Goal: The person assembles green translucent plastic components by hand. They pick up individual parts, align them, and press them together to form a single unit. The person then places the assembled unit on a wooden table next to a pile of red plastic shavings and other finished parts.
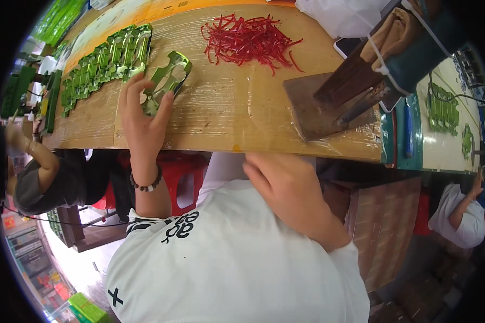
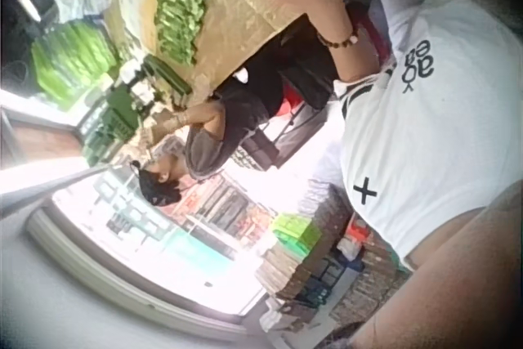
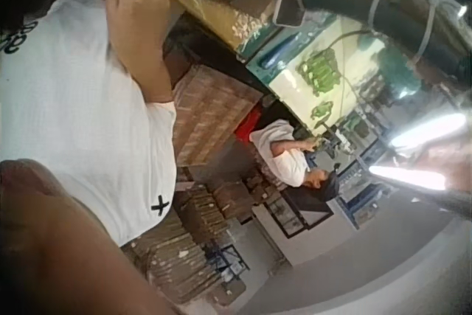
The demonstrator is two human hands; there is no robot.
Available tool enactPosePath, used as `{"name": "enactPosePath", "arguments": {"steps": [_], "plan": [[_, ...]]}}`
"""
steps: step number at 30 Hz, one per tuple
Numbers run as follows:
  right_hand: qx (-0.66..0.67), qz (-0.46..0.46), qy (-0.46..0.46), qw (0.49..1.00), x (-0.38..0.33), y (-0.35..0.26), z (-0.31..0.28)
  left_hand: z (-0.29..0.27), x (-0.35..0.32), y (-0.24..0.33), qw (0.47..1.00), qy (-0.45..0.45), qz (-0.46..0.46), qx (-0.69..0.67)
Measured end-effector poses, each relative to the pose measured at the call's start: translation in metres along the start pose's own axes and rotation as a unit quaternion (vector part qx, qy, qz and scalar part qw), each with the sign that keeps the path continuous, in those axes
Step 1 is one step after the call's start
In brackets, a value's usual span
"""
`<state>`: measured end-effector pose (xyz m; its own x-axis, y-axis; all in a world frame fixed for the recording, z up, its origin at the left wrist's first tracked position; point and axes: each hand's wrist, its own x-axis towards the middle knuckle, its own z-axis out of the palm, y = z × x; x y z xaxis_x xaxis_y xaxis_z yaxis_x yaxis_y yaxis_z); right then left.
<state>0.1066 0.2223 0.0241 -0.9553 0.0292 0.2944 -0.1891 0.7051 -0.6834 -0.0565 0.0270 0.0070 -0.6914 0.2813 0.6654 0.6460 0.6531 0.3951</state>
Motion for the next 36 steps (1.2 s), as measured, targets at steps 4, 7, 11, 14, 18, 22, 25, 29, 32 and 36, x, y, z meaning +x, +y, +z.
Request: {"name": "enactPosePath", "arguments": {"steps": [4, 7, 11, 14, 18, 22, 25, 29, 32, 36], "plan": [[-0.227, -0.055, 0.198, 0.952, 0.078, 0.013, 0.027, 0.011, -0.002, -0.005, 0.999, -0.04, -0.032, -0.012], [-0.291, 0.032, 0.184, 0.938, 0.107, 0.024, 0.026, 0.011, -0.004, -0.01, 0.999, -0.036, 0.016, 0.006], [-0.309, 0.157, 0.094, 0.933, 0.114, 0.028, 0.027, 0.009, -0.005, -0.013, 0.999, -0.046, -0.003, -0.02], [-0.313, 0.14, 0.093, 0.935, 0.114, 0.028, 0.028, 0.008, -0.004, -0.016, 0.997, -0.056, -0.014, -0.053], [-0.248, 0.11, 0.141, 0.952, 0.112, 0.031, 0.026, 0.004, -0.002, -0.016, 0.992, -0.066, -0.036, -0.106], [-0.194, 0.051, 0.189, 0.961, 0.109, 0.033, 0.027, 0.008, -0.007, -0.022, 0.992, -0.002, -0.01, -0.124], [-0.086, -0.003, 0.21, 0.974, 0.103, 0.023, 0.027, 0.001, -0.011, -0.016, 0.992, 0.035, 0.003, -0.125], [0.081, -0.115, 0.234, 0.962, 0.086, 0.007, 0.026, -0.015, -0.032, 0.008, 0.951, 0.008, -0.047, -0.305], [0.101, -0.154, 0.255, 0.949, 0.075, -0.003, 0.02, -0.015, -0.045, 0.022, 0.87, -0.032, -0.062, -0.488], [0.097, -0.213, 0.259, 0.937, 0.067, -0.009, 0.012, -0.013, -0.047, 0.033, 0.797, -0.098, -0.069, -0.592]]}}
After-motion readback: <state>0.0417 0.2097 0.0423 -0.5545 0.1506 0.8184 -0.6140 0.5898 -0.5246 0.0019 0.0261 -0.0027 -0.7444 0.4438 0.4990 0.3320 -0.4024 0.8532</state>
